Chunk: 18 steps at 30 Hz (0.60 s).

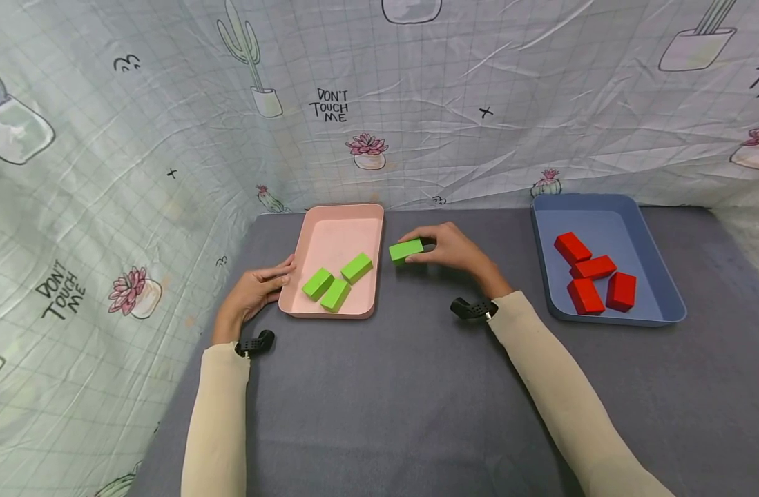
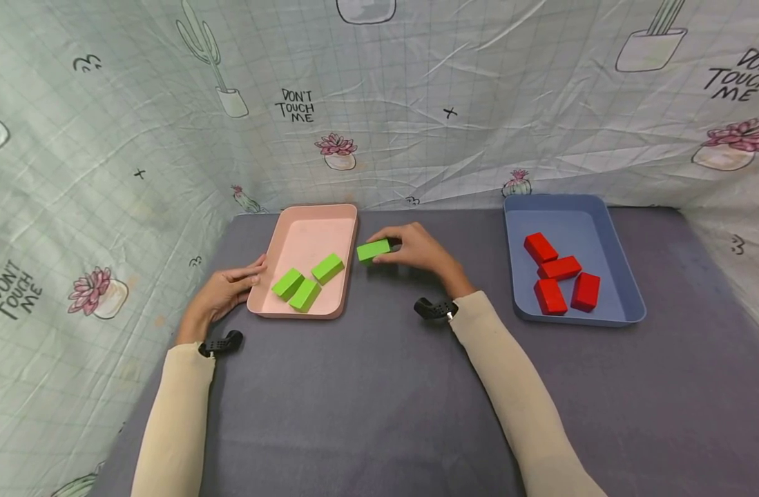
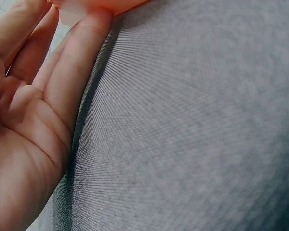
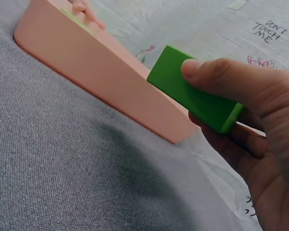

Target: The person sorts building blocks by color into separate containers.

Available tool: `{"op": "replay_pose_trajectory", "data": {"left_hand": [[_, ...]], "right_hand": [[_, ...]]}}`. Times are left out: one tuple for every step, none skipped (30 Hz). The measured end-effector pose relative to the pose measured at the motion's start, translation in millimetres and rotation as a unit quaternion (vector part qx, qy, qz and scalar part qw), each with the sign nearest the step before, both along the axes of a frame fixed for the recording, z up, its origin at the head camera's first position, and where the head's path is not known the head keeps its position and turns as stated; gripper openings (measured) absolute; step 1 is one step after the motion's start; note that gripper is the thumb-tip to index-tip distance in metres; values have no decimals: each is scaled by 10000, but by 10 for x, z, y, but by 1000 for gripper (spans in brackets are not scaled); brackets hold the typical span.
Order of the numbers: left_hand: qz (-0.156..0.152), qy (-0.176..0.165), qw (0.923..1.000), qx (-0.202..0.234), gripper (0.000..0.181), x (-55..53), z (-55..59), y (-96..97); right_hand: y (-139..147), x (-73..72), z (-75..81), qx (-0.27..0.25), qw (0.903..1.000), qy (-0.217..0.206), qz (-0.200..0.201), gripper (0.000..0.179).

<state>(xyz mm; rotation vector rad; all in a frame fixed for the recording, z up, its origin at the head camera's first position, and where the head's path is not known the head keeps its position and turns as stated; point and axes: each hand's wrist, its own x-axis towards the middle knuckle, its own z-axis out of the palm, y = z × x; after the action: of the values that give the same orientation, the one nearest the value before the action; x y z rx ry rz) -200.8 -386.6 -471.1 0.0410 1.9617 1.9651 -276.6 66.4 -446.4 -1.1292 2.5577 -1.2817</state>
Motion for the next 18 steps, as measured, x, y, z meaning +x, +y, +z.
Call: {"op": "replay_pose_trajectory", "data": {"left_hand": [[5,11,10000,-15,51,0,0,-1],[-2,22,10000,-30,51,-1,0,-3],[-1,35,10000,-49,51,-1,0,-4],[-8,51,10000,-72,50,-1,0,-5],[-10,61,9999,-91,50,-2,0,-6],[-17,65,9999,-106,50,-2,1,-7],[-26,62,9999,-118,50,-2,1,-9],[-31,50,9999,-125,50,-1,3,-11],[-24,38,9999,-123,50,1,4,-12],[-16,25,9999,-112,50,2,3,-12],[-9,6,10000,-97,50,5,6,-9],[4,-33,10000,-89,50,11,24,0],[8,-30,10000,-82,50,12,22,-1],[15,-20,10000,-75,50,14,21,-1],[14,-4,10000,-66,50,15,18,-1],[13,10,10000,-63,49,15,15,-2],[11,25,10000,-67,49,15,13,-3],[9,42,10000,-72,49,15,7,-5]], "right_hand": [[-4,2,10,-2,10000,30,23,38],[-7,1,18,0,10000,59,48,38],[-11,4,29,-6,9999,79,64,38],[-15,6,39,-7,9999,103,74,38],[-18,9,48,-2,9999,118,83,38],[-22,14,60,-9,9999,109,101,38],[-26,16,69,5,9999,99,114,39],[-30,17,74,27,9999,87,134,39],[-34,23,84,33,9999,54,147,39],[-35,26,89,46,9999,24,157,39],[-38,29,95,58,9998,-9,171,39],[-40,32,101,57,9998,-39,187,39],[-43,34,105,47,9998,-62,197,39],[-45,38,110,28,9998,-72,208,38],[-44,43,119,5,9997,-80,216,38],[-47,45,124,-16,9997,-82,233,38],[-48,47,130,-31,9997,-73,251,37],[-50,49,136,-50,9996,-69,269,37]]}}
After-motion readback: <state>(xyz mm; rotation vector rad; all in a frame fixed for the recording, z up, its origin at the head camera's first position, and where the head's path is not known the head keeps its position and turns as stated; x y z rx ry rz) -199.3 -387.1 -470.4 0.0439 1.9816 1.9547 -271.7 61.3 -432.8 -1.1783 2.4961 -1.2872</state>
